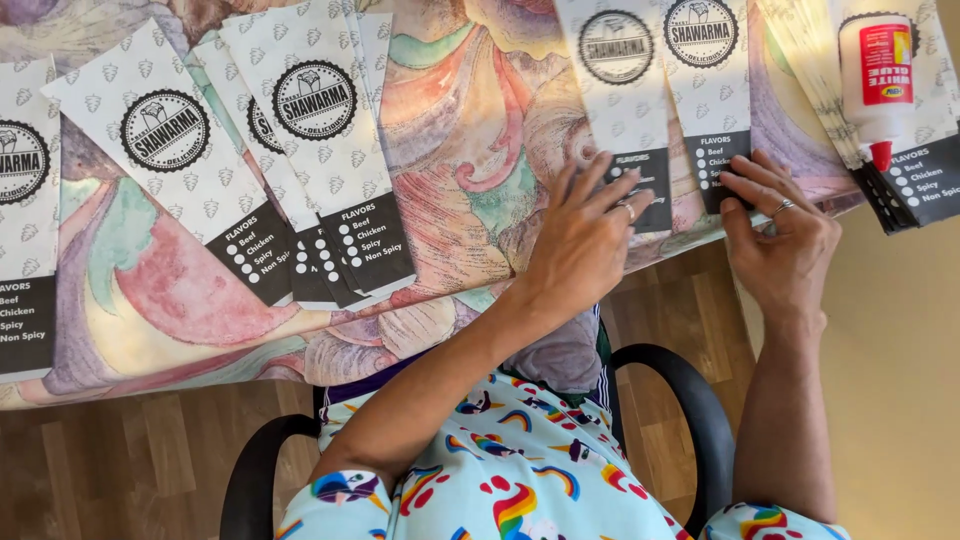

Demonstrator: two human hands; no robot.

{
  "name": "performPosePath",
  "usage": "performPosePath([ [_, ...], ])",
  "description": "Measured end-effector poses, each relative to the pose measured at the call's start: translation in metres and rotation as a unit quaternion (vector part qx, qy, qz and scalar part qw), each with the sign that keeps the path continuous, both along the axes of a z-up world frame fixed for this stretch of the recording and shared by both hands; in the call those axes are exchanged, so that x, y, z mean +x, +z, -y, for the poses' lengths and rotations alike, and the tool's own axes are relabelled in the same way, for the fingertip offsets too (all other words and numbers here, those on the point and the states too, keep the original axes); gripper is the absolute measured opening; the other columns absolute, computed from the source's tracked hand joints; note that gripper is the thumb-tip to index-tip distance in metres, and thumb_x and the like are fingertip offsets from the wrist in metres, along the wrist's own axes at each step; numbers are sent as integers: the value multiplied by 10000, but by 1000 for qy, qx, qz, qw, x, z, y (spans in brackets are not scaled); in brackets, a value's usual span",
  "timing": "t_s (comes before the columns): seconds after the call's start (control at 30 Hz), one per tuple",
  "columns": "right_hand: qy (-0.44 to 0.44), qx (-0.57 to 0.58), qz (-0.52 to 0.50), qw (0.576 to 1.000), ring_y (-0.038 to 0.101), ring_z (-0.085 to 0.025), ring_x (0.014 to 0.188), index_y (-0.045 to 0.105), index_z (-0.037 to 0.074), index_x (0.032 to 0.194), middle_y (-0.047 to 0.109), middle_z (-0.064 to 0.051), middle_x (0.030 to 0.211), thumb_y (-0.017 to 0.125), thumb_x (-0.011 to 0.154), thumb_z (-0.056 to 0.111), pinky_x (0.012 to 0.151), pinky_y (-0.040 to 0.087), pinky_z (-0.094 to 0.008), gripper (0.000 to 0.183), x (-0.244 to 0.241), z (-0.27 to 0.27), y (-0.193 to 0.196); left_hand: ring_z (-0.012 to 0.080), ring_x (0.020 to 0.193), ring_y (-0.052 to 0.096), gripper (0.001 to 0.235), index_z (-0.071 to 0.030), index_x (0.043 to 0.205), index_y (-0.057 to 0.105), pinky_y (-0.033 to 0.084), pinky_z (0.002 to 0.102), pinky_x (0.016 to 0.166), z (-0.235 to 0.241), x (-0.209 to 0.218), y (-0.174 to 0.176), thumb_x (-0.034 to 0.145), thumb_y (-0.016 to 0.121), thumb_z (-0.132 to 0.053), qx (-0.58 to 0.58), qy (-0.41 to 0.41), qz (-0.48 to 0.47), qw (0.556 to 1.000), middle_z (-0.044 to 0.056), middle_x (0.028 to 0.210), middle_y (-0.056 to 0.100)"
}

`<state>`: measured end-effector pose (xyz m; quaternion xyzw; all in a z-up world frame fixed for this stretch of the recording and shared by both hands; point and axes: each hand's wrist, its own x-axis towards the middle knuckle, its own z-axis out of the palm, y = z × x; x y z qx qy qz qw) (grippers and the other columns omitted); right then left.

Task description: The person assembles shawarma paper packages by folding the paper, applying glue to the flap, and sealing it. They repeat this process for multiple packages, stacking the finished ones on the table.

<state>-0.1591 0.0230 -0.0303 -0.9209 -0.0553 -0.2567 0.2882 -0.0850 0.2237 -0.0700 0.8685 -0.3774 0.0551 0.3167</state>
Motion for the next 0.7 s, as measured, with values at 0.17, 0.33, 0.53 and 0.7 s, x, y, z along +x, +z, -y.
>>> performPosePath([
  [0.17, 4, 4, -16, 1000, 618, -436, 1375, 730, -109, 1235, 689, -280, 1330, 629, 1014, -183, 1249, 467, -530, 254, -1, 11, 3, 355, 1427, 475, 345, -72, 1295, 695, 311, 520, 1227, 24, 0, -8, 963, 625, -129, -47, 17, 27, 998, 115, 1375, 674],
  [0.33, 1, -2, -22, 1000, 622, -409, 1399, 739, -106, 1247, 695, -263, 1362, 622, 1027, -189, 1073, 572, -439, 262, -4, 3, 6, 403, 1404, 493, 358, -18, 1307, 659, 404, 553, 1176, 31, -4, -10, 969, 673, -135, -42, 38, 48, 997, 176, 1371, 668],
  [0.53, 20, 3, 4, 1000, 640, -467, 1383, 719, -169, 1251, 689, -330, 1353, 615, 1014, -243, 1168, 536, -512, 269, -3, 5, -5, 411, 1427, 460, 607, 10, 1390, 567, 430, 537, 1195, 40, -5, -7, 909, 746, -316, 22, 57, 80, 995, 190, 1437, 599],
  [0.7, -22, -86, 100, 991, 482, -553, 1518, 721, -128, 1286, 633, -326, 1494, 653, 1116, -202, 1204, 487, -690, 197, -3, -3, -10, 399, 1484, 455, 351, -46, 1320, 642, 493, 568, 1227, -7, -16, 12, 1025, 757, -198, -163, 32, 137, 977, 155, 1481, 526],
])
